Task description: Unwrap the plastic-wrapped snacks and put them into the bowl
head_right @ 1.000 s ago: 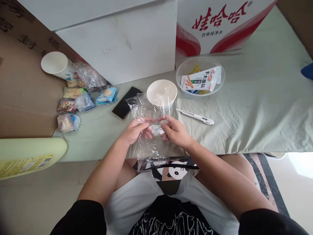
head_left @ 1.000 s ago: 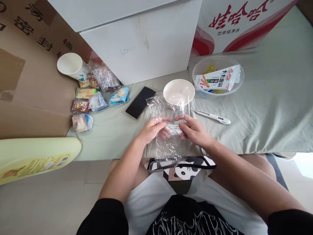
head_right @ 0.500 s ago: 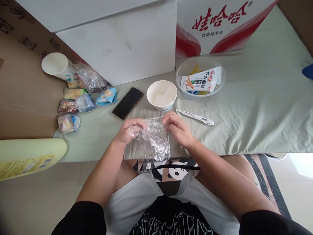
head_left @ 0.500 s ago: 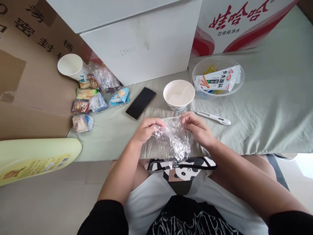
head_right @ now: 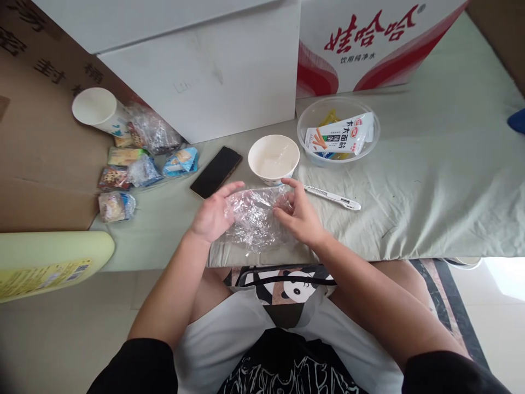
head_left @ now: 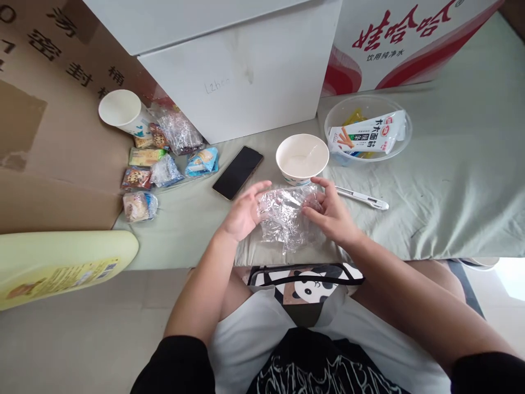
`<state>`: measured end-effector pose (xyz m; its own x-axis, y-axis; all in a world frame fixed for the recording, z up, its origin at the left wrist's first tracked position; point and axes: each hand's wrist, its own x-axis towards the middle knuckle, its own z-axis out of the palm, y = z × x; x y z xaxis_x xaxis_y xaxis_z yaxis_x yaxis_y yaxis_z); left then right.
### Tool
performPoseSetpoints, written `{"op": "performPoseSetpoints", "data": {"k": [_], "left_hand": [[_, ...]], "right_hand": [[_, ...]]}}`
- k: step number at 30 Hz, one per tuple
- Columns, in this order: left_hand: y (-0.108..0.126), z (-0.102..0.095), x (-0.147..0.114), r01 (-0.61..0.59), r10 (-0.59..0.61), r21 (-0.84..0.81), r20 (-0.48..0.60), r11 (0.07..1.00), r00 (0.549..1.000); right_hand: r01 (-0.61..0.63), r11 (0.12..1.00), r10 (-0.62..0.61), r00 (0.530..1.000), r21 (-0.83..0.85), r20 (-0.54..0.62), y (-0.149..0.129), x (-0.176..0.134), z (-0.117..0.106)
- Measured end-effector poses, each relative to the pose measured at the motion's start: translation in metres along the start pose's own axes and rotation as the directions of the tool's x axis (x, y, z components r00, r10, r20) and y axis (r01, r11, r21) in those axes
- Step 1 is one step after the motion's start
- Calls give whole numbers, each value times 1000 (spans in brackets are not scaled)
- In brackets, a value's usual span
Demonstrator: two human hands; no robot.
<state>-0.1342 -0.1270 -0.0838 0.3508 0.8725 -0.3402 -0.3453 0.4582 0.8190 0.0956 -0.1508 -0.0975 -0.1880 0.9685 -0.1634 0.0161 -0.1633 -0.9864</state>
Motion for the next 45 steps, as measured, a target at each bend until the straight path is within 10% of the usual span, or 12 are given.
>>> {"op": "performPoseSetpoints", "data": {"k": [6, 12, 21, 27, 37, 45], "left_hand": [[-10, 7, 2, 161, -164, 258, -9, 953, 986], [-9, 3, 2, 91, -105, 307, 29, 947, 994], [-8, 3, 3, 44, -61, 400, 29, 915, 998], [-3, 1, -1, 192, -272, 429, 133, 883, 953], [0, -4, 4, -87, 91, 209, -10, 974, 996], [-12, -8, 10, -157, 250, 660, -49, 735, 967]], "right_hand": [[19, 1000, -17, 991, 18, -133, -2, 0, -3], [-136, 967, 164, 980, -214, 117, -3, 1, -7], [-14, 957, 69, 981, -290, 181, -2, 0, -7], [-21, 990, 35, 994, -137, 99, -6, 3, -6], [-44, 996, 38, 995, 73, 88, -10, 4, -17], [-29, 964, 27, 1000, -266, -12, -5, 8, -11]]}}
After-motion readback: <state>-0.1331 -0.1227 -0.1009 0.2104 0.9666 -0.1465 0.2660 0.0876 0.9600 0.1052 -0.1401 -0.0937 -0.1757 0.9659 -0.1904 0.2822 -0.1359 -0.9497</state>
